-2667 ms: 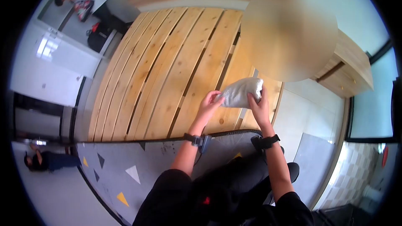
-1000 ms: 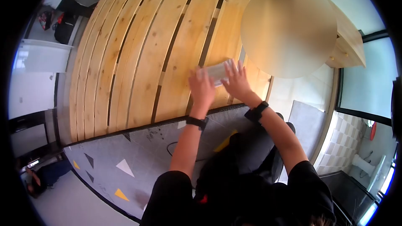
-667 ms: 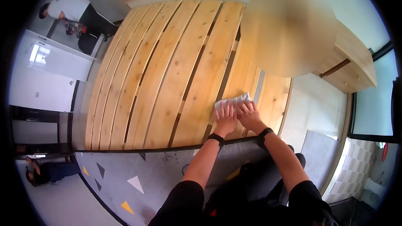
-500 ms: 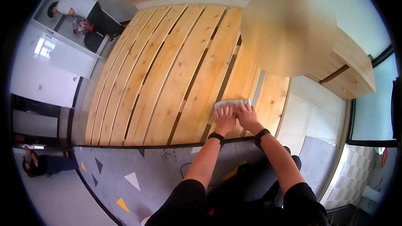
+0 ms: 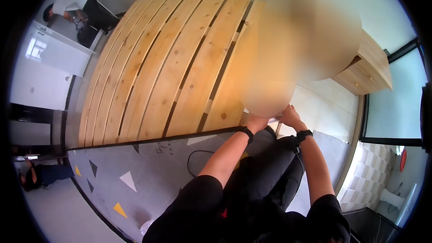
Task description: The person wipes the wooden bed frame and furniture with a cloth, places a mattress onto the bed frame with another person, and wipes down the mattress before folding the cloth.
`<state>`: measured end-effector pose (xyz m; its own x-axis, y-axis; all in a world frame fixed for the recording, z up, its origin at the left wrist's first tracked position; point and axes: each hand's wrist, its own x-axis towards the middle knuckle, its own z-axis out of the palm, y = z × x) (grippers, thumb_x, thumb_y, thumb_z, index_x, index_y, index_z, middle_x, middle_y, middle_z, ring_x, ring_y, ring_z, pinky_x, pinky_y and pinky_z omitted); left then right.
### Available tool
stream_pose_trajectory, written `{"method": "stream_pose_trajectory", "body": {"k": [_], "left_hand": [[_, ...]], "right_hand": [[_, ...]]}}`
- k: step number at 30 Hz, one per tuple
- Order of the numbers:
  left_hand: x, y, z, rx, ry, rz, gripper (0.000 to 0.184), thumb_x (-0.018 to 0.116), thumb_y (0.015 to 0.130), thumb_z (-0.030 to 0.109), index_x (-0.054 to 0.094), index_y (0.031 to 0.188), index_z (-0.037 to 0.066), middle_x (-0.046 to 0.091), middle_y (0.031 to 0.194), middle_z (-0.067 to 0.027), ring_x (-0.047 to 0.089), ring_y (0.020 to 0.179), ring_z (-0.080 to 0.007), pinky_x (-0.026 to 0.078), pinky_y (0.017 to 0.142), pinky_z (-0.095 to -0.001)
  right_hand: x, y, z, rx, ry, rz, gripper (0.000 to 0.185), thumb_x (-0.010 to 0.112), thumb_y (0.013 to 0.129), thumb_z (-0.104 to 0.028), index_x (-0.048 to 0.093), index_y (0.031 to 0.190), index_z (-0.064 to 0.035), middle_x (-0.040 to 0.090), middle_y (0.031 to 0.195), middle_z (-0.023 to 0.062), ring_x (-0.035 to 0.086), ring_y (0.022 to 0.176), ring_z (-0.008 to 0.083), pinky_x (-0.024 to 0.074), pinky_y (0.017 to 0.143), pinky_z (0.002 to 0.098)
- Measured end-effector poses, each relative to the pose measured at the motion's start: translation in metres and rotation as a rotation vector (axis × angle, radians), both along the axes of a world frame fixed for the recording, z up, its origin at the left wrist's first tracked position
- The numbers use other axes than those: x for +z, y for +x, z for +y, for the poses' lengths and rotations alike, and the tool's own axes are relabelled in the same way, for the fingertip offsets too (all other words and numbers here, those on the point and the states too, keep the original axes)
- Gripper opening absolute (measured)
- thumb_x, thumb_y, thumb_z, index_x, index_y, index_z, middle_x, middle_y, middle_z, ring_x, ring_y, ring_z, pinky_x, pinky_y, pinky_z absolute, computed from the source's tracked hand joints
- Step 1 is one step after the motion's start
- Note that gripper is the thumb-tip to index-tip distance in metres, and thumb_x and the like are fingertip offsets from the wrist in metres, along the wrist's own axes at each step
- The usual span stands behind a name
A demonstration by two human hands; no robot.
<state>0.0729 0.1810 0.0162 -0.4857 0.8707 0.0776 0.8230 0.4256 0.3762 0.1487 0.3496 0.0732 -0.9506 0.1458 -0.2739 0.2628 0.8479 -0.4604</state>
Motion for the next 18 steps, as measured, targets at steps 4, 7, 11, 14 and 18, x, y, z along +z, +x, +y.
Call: {"method": "stream_pose_trajectory", "body": {"k": [4,7,11,14,18], "left_hand": [[0.030,-0.010,-0.003,-0.103,0.086,0.018,0.039,0.058,0.075,0.012,0.054,0.112,0.002,0.049,0.105,-0.0074,0.047,0.101,-0.0278,0.042,0.085,-0.0384],[0.020,-0.019,0.007,-0.220,0.044,0.122,0.037,0.059,0.073,0.012,0.055,0.108,0.000,0.050,0.103,-0.0101,0.048,0.102,-0.0273,0.044,0.083,-0.0361],[0.029,-0.046,0.029,-0.078,0.015,0.134,0.033,0.059,0.072,0.008,0.055,0.103,0.000,0.052,0.098,-0.0082,0.054,0.094,-0.0251,0.047,0.075,-0.0386],[0.048,-0.079,0.053,0.025,-0.059,0.235,0.031,0.057,0.073,0.008,0.055,0.103,0.002,0.055,0.098,-0.0070,0.056,0.090,-0.0259,0.047,0.073,-0.0397],[0.035,-0.104,0.074,0.125,0.181,0.144,0.024,0.055,0.072,0.007,0.058,0.097,0.007,0.060,0.091,-0.0083,0.057,0.086,-0.0288,0.048,0.070,-0.0416]], "right_hand": [[0.004,0.007,-0.004,-0.014,-0.036,0.122,0.038,0.068,0.069,-0.015,0.060,0.106,-0.0172,0.054,0.105,0.0072,0.050,0.105,0.0303,0.0443,0.089,0.0396],[-0.003,-0.013,0.003,0.015,-0.021,0.247,0.037,0.068,0.068,-0.014,0.060,0.105,-0.0162,0.056,0.103,0.0073,0.052,0.101,0.0303,0.0447,0.087,0.0394],[-0.005,-0.048,0.017,-0.007,-0.009,0.341,0.032,0.068,0.069,-0.013,0.063,0.101,-0.0159,0.059,0.103,0.0067,0.053,0.102,0.0281,0.0452,0.086,0.0381],[-0.015,-0.078,0.034,-0.303,-0.097,0.468,0.032,0.070,0.067,-0.015,0.066,0.099,-0.0156,0.061,0.103,0.0067,0.054,0.103,0.0277,0.0445,0.088,0.0371],[-0.025,-0.101,0.047,-0.414,-0.126,0.343,0.035,0.072,0.064,-0.015,0.067,0.099,-0.0167,0.063,0.105,0.0065,0.054,0.104,0.0281,0.0429,0.092,0.0362]]}}
